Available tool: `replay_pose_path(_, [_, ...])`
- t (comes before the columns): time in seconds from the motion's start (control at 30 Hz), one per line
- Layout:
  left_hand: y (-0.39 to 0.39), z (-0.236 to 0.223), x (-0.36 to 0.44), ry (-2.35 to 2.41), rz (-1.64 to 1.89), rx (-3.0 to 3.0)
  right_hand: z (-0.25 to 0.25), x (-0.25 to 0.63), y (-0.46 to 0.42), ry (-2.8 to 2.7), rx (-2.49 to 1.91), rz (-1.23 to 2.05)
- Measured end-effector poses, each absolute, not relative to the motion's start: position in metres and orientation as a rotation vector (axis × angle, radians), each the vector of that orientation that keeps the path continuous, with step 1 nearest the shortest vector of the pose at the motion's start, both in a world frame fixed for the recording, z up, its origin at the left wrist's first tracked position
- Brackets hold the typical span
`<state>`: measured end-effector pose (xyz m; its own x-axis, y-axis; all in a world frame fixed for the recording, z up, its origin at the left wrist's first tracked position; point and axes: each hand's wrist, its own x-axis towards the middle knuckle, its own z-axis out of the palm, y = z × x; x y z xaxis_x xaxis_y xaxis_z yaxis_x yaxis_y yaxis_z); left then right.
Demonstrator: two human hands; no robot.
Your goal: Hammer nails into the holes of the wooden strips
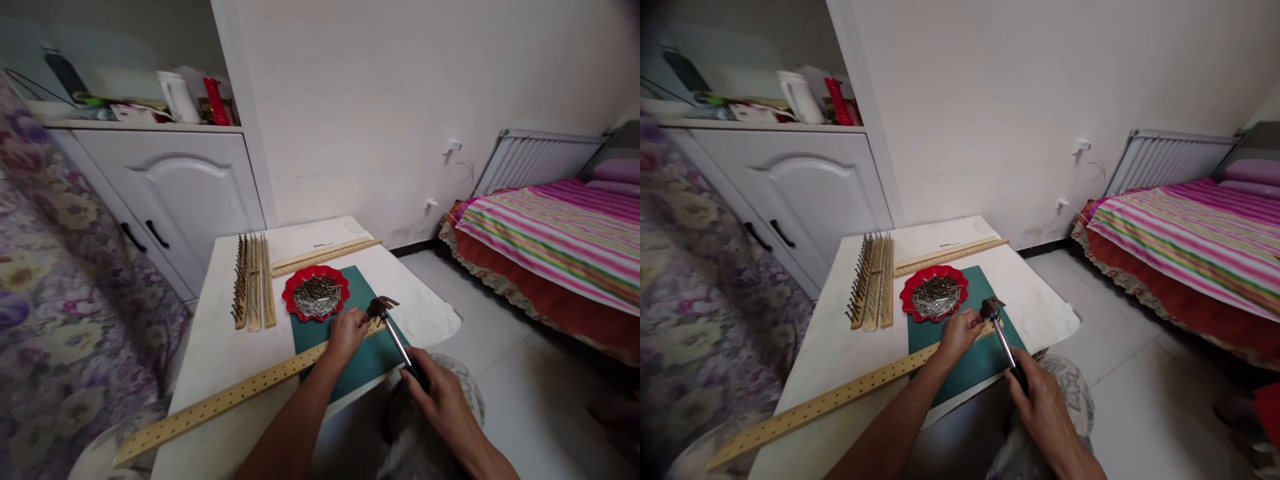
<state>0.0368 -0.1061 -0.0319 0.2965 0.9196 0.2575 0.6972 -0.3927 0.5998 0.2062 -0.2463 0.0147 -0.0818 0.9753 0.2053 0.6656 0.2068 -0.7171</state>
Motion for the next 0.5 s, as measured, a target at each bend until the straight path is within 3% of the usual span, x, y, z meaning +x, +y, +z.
replay_pose_path(0.23, [-0.107, -0.033, 0.036, 1.442, 0.836, 2.197, 0.017, 0.205, -0.248, -1.771, -1.523, 0.659])
replay_pose_path(0.5, [-0.107, -0.034, 0.034, 1.381, 0.858, 2.177, -0.016, 0.223, -0.251, -1.013, -1.333, 1.02])
